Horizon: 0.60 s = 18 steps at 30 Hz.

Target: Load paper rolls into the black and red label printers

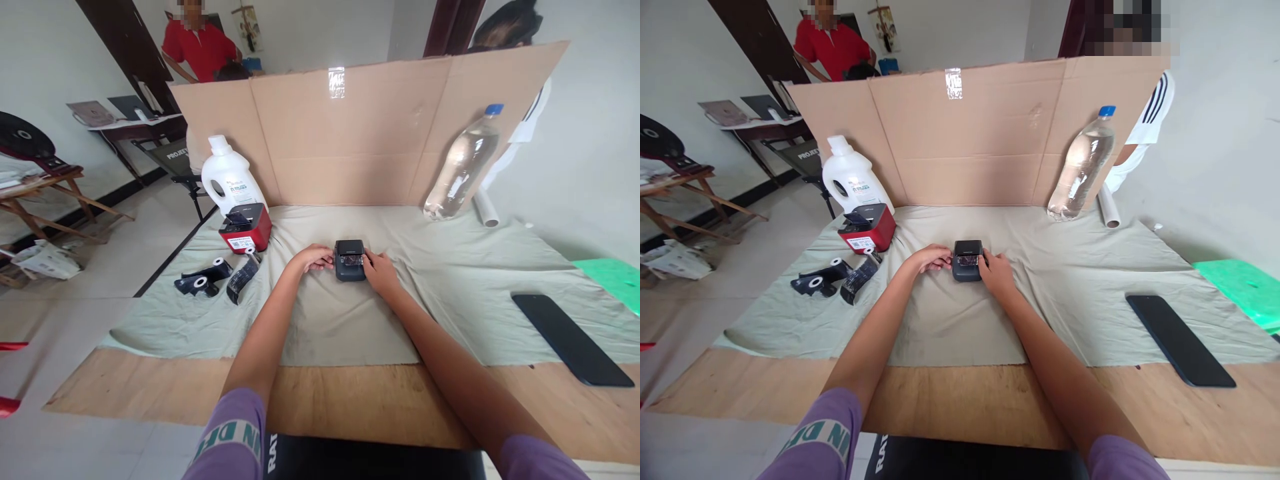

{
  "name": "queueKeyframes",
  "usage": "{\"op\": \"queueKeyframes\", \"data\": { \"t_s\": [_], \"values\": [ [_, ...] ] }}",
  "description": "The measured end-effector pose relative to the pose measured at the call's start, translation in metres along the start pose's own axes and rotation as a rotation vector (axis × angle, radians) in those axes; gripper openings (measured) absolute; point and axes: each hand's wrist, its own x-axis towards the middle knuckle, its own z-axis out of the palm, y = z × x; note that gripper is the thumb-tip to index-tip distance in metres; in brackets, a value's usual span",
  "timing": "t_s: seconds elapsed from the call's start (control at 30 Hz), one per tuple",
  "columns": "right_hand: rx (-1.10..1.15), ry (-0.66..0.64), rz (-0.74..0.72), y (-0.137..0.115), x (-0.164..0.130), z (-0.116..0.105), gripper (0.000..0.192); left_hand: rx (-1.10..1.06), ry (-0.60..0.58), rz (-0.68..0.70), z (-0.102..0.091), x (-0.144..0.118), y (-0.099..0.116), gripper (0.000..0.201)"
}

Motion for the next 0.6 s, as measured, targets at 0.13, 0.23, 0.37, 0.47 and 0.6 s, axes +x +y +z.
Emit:
{"op": "queueKeyframes", "data": {
  "t_s": [0.13, 0.23, 0.37, 0.47, 0.6],
  "values": [
    [0.010, 0.004, 0.004, -0.0012, -0.0011, -0.0016, 0.047, -0.034, 0.001, 0.029, -0.0042, -0.0003, 0.0002, 0.031],
    [0.015, 0.011, -0.001, -0.0019, -0.0015, -0.0023, 0.046, -0.079, 0.014, 0.075, -0.0057, 0.0015, -0.0017, 0.033],
    [0.015, 0.014, -0.008, -0.0019, -0.0012, -0.0021, 0.045, -0.165, 0.054, 0.133, -0.0034, 0.0055, -0.0040, 0.038],
    [0.015, 0.017, -0.012, -0.0012, -0.0009, -0.0014, 0.046, -0.179, 0.082, 0.153, -0.0021, 0.0063, -0.0029, 0.040],
    [0.015, 0.012, 0.003, 0.0000, -0.0003, -0.0003, 0.047, -0.128, 0.093, 0.188, -0.0063, 0.0008, 0.0025, 0.039]
  ]
}}
